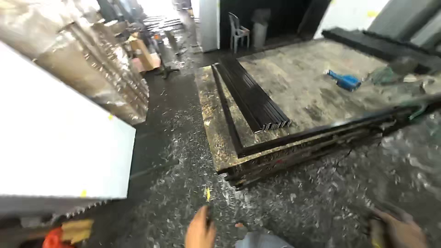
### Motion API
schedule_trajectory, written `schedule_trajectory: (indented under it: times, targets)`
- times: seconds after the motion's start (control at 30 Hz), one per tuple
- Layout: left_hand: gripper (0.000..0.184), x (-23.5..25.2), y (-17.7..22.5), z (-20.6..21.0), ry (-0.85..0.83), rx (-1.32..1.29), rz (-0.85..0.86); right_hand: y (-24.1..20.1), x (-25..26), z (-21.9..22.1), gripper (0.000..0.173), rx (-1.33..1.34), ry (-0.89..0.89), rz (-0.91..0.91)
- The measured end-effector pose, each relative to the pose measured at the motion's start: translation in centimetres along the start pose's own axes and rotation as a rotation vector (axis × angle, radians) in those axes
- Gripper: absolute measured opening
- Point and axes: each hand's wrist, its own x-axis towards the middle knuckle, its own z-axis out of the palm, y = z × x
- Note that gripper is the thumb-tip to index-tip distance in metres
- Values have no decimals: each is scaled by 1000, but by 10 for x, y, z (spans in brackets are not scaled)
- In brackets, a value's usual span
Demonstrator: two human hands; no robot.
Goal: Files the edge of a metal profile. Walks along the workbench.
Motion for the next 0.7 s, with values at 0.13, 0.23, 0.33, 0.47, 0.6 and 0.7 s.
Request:
schedule_trajectory:
  times: [0.13,0.23,0.33,0.47,0.6,0.7]
  targets:
    - [43,102,42,-20,-178,155,208,37,-63,120,49,96,-274,320]
    - [41,182,91,-26,-316,284,351,48,-93,164,50,95,-365,329]
    - [40,254,140,-15,-389,441,555,63,-96,207,45,160,-254,407]
    - [40,334,178,22,-456,655,811,84,-99,284,44,430,55,440]
    - [46,383,171,61,-744,686,879,84,-119,393,49,608,315,499]
    - [43,384,176,80,-854,506,764,71,-116,464,47,719,460,468]
